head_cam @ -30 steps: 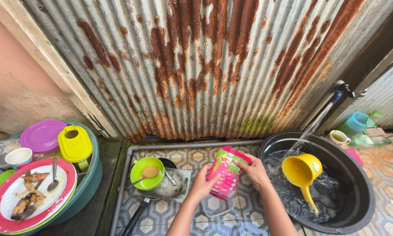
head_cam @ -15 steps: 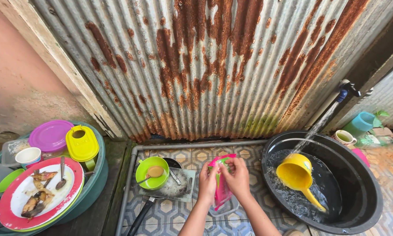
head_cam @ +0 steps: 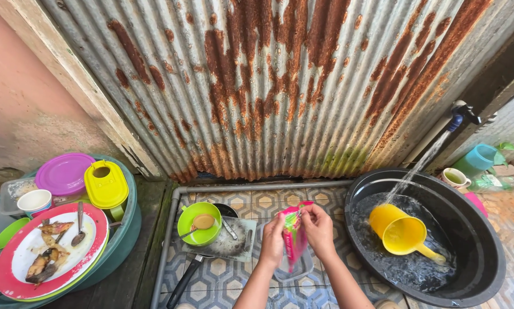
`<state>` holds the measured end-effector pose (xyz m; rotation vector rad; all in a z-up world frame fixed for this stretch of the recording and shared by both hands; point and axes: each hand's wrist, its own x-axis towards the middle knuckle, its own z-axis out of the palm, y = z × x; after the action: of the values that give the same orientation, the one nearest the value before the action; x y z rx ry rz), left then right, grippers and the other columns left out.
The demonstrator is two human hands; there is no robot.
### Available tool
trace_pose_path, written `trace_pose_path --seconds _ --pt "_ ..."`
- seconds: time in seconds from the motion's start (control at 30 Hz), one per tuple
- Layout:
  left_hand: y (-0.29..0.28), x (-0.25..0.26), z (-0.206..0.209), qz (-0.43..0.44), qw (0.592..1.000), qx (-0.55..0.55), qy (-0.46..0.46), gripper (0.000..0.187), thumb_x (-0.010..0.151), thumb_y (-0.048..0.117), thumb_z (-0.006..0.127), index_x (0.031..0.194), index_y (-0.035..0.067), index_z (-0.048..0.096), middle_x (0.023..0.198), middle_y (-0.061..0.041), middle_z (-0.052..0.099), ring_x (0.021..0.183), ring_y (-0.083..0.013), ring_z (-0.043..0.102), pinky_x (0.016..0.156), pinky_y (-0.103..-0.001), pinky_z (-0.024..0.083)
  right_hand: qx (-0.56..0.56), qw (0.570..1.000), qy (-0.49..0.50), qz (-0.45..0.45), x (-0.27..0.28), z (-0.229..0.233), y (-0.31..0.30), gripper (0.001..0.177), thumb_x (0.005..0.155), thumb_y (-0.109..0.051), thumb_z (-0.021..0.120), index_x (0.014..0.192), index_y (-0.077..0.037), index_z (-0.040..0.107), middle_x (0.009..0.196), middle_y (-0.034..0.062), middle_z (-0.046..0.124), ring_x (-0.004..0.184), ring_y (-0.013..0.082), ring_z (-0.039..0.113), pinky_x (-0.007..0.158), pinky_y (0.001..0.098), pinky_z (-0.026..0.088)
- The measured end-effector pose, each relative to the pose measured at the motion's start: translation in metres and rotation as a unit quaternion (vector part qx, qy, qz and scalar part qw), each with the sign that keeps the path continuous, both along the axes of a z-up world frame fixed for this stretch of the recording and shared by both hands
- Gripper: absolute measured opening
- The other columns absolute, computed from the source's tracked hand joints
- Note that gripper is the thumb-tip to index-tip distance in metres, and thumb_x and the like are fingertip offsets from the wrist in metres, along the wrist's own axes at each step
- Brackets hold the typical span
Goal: Washing and rinsing various dishes, plates, and utensils in basins at floor level.
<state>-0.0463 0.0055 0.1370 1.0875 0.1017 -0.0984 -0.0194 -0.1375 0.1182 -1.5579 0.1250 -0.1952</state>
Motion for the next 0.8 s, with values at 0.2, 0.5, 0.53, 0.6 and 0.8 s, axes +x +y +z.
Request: trace_pose_path --seconds 0.2,0.5,0.53,0.6,0.8 --pt "0.003 0.011 0.0 -0.042 0.997 -0.042 0.043 0.024 0.097 0.013 0.063 0.114 0.001 0.074 0.111 -0.008 0.071 0.096 -0.0163 0.069 0.082 -0.032 0.058 -0.209 0.97 -0.113 -0.058 -0.017 0.035 0.015 0.011 0.101 -0.01 0.059 0.094 -0.002 0.06 0.081 0.0114 0.062 0.07 0.021 0.06 0.066 0.0334 0.05" --pt "0.007 0.018 0.009 -0.083 0.959 0.245 -0.118 0.018 0.087 -0.012 0.056 0.099 0.0 0.063 0.089 -0.002 0.069 0.086 -0.0108 0.066 0.079 -0.026 0.054 -0.267 0.948 -0.172 -0.035 -0.018 0.024 0.016 0.004 0.094 -0.004 0.054 0.097 -0.003 0.057 0.087 0.0148 0.063 0.08 0.0265 0.062 0.068 0.0358 0.05" --pt "0.004 0.015 0.014 -0.082 0.959 0.245 -0.119 0.018 0.087 -0.012 0.056 0.099 0.0 0.063 0.089 -0.002 0.069 0.086 -0.0108 0.066 0.079 -0.026 0.054 -0.267 0.947 -0.173 -0.035 -0.016 0.026 0.018 0.004 0.094 -0.004 0.054 0.097 -0.003 0.057 0.087 0.0148 0.063 0.08 0.0265 0.062 0.068 0.0358 0.05" --pt "-0.002 0.008 0.022 -0.032 0.929 0.338 -0.145 0.007 0.097 -0.003 0.058 0.097 0.001 0.053 0.083 -0.007 0.066 0.077 -0.0123 0.064 0.073 -0.027 0.053 -0.192 0.975 -0.063 -0.094 -0.015 0.03 0.019 0.01 0.101 -0.012 0.057 0.095 -0.004 0.059 0.076 0.0122 0.062 0.064 0.0174 0.057 0.061 0.032 0.048" --pt "-0.015 0.0 0.025 0.016 0.956 0.248 -0.158 0.004 0.101 0.006 0.056 0.097 0.004 0.055 0.081 -0.004 0.065 0.073 -0.0104 0.061 0.067 -0.027 0.052 0.01 0.991 -0.074 -0.107 -0.009 0.014 0.018 0.018 0.107 -0.014 0.053 0.093 -0.003 0.059 0.079 0.0011 0.061 0.073 0.0048 0.053 0.064 0.0242 0.047"
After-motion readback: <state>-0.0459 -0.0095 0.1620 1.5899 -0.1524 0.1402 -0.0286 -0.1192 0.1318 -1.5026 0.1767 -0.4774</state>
